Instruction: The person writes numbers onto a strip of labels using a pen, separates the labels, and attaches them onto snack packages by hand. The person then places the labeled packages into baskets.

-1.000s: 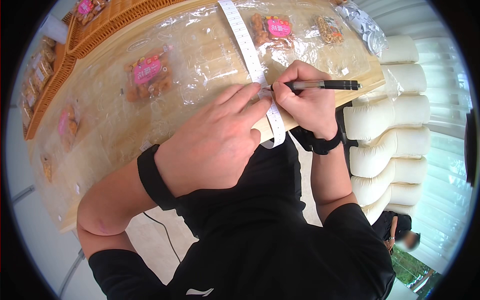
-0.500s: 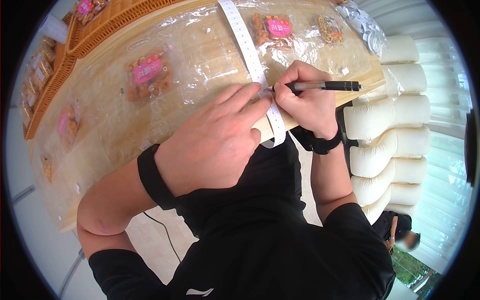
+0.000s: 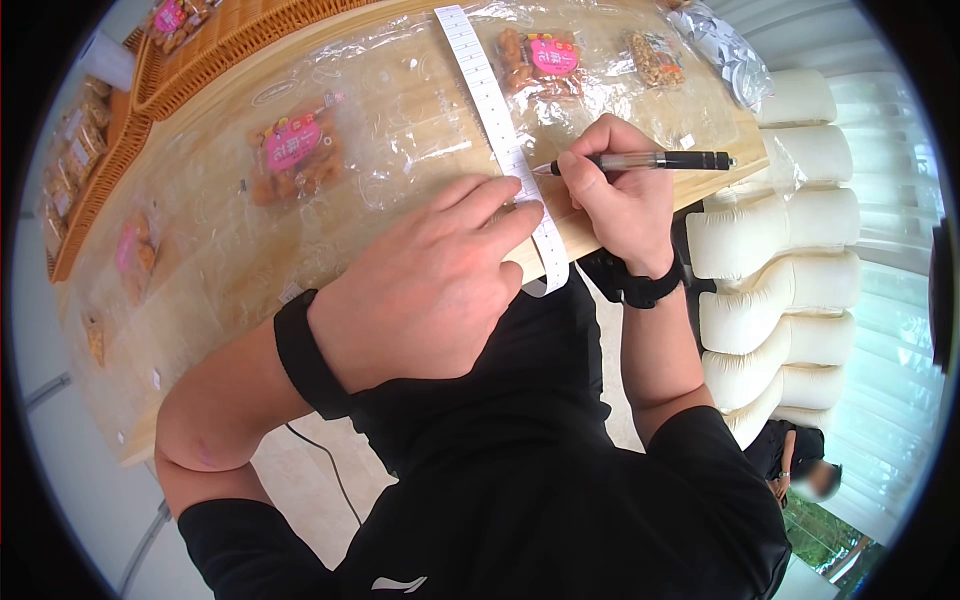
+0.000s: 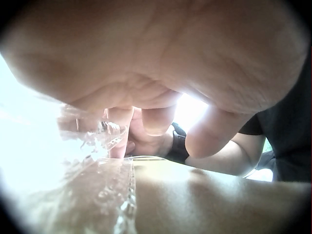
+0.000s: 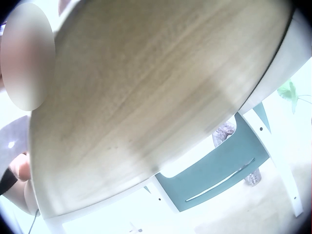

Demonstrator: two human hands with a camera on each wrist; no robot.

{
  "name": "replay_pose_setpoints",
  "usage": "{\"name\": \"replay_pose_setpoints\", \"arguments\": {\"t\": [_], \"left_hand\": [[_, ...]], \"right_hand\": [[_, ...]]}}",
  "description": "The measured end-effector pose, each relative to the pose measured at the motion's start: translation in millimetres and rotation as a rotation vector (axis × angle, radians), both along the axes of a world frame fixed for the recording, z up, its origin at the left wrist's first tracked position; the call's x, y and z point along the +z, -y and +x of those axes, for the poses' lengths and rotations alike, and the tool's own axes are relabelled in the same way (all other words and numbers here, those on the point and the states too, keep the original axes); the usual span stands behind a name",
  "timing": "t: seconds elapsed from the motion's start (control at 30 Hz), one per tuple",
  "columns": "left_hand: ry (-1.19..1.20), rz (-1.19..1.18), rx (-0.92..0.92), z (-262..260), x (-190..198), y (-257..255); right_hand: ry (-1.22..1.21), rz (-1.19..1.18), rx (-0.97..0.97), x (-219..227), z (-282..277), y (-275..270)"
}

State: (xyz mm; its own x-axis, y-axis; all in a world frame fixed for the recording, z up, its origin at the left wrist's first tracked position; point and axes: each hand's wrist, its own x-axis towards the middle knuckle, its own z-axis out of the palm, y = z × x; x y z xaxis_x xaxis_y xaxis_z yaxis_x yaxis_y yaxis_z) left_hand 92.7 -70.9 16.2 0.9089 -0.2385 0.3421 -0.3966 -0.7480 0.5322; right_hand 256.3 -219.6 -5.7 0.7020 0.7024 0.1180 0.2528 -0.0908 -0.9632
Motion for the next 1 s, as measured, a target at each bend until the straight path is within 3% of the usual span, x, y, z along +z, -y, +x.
{"name": "replay_pose_setpoints", "arguments": {"t": [0.5,0.67,1.0], "left_hand": [[-0.007,0.002,0.023,-0.9,2.3,-1.4],[0.008,0.002,0.027,-0.9,-0.8,-1.6],[0.008,0.017,0.025,-0.9,0.2,-1.8]], "right_hand": [[-0.075,0.021,0.063,3.4,-3.7,-2.6],[0.096,-0.112,0.043,4.0,-3.7,-3.2],[0.118,-0.117,0.056,4.0,-4.8,-6.5]]}}
